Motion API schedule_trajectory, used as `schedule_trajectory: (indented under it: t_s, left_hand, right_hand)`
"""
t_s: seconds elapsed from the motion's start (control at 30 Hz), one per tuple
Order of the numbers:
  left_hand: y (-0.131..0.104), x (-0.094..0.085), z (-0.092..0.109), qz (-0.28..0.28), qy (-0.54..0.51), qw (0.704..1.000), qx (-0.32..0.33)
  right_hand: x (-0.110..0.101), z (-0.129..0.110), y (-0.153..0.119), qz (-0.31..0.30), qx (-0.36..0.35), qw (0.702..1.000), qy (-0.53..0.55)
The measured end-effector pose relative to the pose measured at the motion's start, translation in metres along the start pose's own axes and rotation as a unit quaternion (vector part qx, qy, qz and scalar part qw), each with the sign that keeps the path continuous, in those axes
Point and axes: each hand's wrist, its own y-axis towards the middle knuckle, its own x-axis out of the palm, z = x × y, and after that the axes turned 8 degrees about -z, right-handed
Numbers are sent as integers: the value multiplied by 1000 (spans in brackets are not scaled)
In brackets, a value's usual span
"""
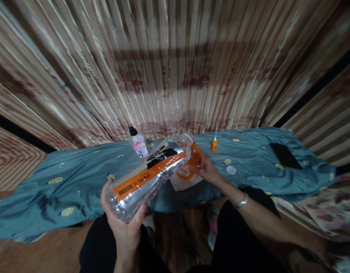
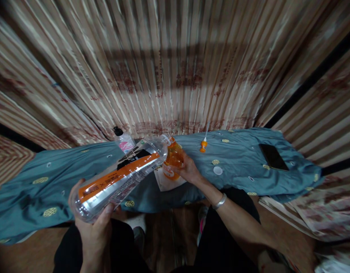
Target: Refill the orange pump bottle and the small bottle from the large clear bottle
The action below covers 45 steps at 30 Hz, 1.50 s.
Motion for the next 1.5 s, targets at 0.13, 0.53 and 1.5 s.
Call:
schedule_trajectory:
  t_s: [0.13, 0.53, 1.5]
  left_hand:
    - [-2, 0, 2, 1, -28, 999, -41]
    - [1, 0, 6, 13, -9, 999, -40]
    - [-1, -2, 3, 9, -12, 1000, -28]
  right_hand:
    - [-1, -2, -1, -3, 5, 1000, -15]
    - [-1, -3, -2, -11, 0, 1000, -18]
    - [-2, -3, -1, -4, 6, 1000, -10]
